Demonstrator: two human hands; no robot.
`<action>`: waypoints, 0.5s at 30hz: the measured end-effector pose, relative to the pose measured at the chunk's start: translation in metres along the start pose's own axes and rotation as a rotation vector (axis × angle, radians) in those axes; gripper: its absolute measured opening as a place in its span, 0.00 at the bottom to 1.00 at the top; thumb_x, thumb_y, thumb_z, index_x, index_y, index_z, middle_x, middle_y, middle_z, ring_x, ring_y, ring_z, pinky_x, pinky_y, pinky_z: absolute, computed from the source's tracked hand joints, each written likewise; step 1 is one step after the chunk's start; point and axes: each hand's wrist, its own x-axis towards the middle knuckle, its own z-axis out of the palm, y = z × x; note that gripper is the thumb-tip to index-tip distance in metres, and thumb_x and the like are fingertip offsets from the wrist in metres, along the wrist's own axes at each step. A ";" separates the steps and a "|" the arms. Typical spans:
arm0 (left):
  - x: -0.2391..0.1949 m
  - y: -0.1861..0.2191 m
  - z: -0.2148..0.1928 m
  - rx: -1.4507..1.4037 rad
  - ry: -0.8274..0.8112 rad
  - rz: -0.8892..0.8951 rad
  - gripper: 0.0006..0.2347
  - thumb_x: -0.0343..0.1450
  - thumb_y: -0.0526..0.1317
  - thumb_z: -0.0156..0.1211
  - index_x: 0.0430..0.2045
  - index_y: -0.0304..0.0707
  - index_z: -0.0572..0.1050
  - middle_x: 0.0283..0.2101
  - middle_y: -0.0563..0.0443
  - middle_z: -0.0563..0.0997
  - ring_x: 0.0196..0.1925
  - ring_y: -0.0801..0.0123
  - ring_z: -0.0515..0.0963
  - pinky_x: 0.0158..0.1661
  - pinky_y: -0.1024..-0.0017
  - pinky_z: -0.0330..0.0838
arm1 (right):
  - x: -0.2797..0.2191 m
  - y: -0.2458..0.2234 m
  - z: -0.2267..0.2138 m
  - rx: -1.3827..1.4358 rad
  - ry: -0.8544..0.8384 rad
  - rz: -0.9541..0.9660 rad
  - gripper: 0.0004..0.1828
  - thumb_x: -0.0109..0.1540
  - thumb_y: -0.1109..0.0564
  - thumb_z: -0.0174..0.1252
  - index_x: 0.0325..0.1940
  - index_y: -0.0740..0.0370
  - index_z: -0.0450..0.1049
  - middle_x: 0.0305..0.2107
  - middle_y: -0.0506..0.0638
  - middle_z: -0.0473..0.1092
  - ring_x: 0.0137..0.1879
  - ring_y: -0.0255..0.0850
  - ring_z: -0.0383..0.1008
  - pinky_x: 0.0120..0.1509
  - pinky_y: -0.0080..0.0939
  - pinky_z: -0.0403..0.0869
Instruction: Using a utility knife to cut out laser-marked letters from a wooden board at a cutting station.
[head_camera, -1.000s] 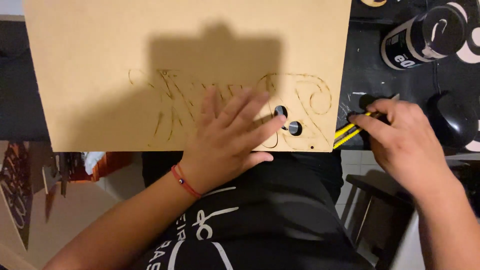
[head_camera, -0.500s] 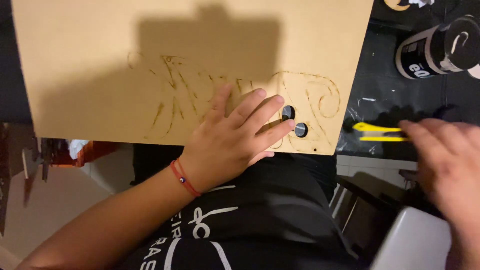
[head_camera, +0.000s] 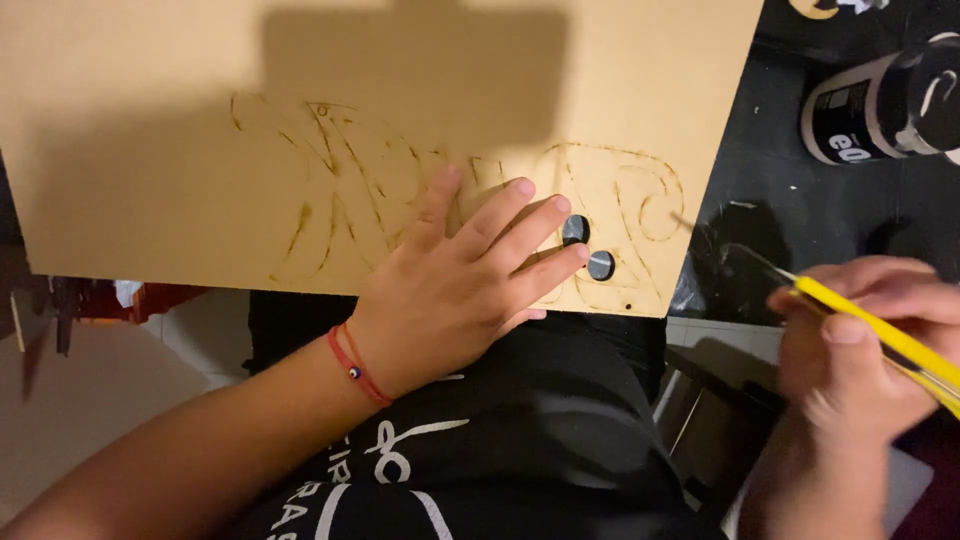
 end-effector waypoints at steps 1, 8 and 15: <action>0.000 0.000 0.000 -0.003 -0.001 -0.001 0.19 0.65 0.57 0.72 0.48 0.62 0.78 0.60 0.58 0.72 0.63 0.64 0.64 0.63 0.50 0.57 | 0.003 0.000 0.016 -0.009 0.021 -0.039 0.16 0.65 0.49 0.59 0.47 0.57 0.62 0.39 0.54 0.61 0.39 0.44 0.70 0.43 0.42 0.81; -0.005 0.000 0.004 -0.031 -0.009 -0.002 0.20 0.67 0.57 0.70 0.51 0.63 0.77 0.62 0.58 0.71 0.66 0.64 0.63 0.65 0.47 0.56 | 0.024 -0.009 0.096 -0.032 0.022 -0.087 0.17 0.66 0.46 0.59 0.44 0.64 0.72 0.33 0.59 0.66 0.31 0.47 0.72 0.34 0.41 0.82; -0.003 0.001 0.003 -0.032 0.033 -0.059 0.18 0.66 0.55 0.69 0.49 0.65 0.78 0.59 0.61 0.75 0.63 0.68 0.69 0.62 0.50 0.59 | 0.036 -0.012 0.123 -0.455 0.068 -0.108 0.11 0.69 0.57 0.56 0.41 0.71 0.75 0.32 0.60 0.73 0.35 0.46 0.75 0.41 0.39 0.73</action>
